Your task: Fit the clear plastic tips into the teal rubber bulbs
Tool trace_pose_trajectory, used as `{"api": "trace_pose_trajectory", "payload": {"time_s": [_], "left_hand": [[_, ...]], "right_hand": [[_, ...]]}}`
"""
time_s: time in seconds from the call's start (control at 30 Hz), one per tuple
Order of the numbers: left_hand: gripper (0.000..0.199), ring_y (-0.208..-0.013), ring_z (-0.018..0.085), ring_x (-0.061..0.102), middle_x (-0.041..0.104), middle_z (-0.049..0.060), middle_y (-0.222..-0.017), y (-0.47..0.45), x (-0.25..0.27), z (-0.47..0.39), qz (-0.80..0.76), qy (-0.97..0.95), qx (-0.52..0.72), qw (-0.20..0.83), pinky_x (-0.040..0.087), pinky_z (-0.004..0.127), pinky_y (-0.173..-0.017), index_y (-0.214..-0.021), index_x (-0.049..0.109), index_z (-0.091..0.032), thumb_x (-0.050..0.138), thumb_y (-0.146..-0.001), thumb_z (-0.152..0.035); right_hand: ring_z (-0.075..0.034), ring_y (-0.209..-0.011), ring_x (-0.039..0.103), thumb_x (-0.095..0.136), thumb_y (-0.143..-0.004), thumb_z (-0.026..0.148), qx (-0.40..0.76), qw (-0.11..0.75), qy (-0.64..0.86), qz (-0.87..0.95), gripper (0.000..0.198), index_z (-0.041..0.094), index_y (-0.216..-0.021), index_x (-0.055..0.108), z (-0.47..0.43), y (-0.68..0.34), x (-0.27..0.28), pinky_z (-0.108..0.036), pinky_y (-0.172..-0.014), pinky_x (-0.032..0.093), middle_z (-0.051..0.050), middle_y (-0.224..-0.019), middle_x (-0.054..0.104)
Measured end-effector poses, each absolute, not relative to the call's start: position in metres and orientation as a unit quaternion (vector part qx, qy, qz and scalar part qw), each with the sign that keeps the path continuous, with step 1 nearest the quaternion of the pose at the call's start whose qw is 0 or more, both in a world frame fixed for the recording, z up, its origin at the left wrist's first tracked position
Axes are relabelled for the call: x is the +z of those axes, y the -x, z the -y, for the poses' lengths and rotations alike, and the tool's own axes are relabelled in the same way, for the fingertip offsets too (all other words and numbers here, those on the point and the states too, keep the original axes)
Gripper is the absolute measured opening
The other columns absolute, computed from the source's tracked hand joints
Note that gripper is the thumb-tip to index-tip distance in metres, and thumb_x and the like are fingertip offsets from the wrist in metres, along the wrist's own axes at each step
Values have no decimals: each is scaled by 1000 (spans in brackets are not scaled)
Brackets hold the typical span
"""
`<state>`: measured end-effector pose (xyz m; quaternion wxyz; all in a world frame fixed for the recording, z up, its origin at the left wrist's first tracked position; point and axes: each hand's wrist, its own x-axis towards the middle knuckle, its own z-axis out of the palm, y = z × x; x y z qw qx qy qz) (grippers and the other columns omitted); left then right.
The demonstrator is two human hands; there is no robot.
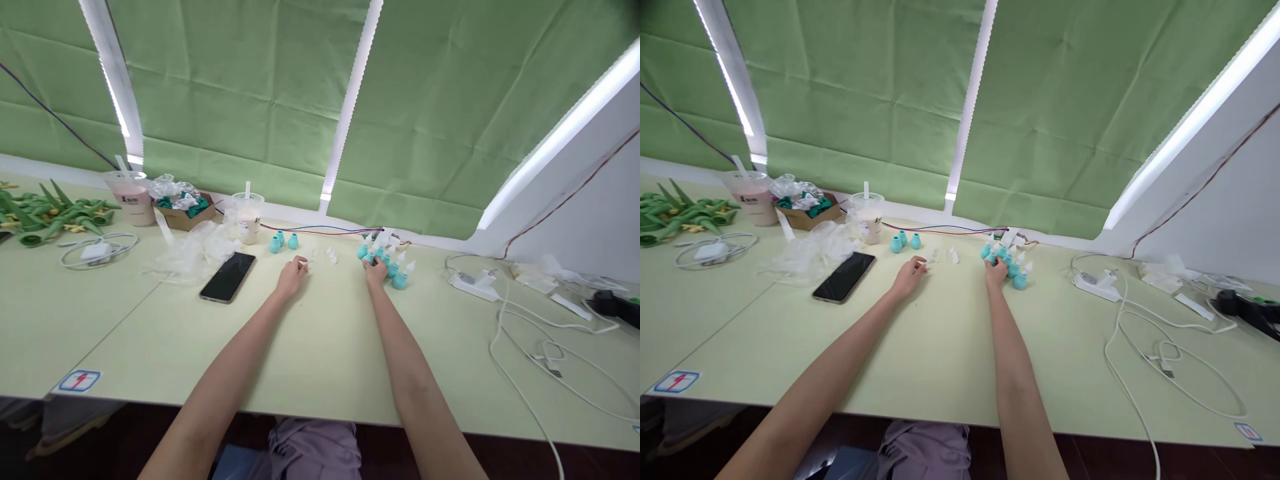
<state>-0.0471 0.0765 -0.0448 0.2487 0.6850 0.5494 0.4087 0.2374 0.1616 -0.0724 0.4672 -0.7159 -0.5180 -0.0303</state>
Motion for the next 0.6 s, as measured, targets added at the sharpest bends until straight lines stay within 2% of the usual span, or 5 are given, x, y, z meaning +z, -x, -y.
{"api": "trace_pose_trajectory", "payload": {"time_s": [0.17,0.3,0.43,0.6], "left_hand": [[26,-97,21,51,66,3,-86,46,-41,-73,-551,-694,395,244,38,32,-82,-107,52,-23,37,-88,-32],[25,-97,20,52,66,2,-85,46,-40,-73,-550,-699,388,241,39,32,-81,-107,51,-24,37,-89,-32],[24,-96,20,52,67,2,-85,46,-42,-75,-546,-705,384,238,38,32,-83,-107,51,-24,36,-89,-31],[26,-96,21,52,67,2,-85,45,-41,-75,-547,-705,382,242,38,33,-83,-108,51,-23,36,-89,-30]], "right_hand": [[-22,-69,56,47,-71,44,11,470,733,492,33,15,-77,61,-165,-236,-72,-32,-67,41,-12,-76,66],[-24,-77,57,49,-71,43,26,470,732,492,33,15,-82,62,-166,-234,-72,-34,-74,42,-12,-83,66],[-26,-92,56,51,-69,37,48,470,734,488,41,13,-102,58,-164,-231,-69,-35,-83,41,-14,-98,64],[-29,-118,43,59,-65,29,67,491,733,466,70,10,-128,36,-152,-219,-63,-37,-97,34,-21,-127,46]]}}
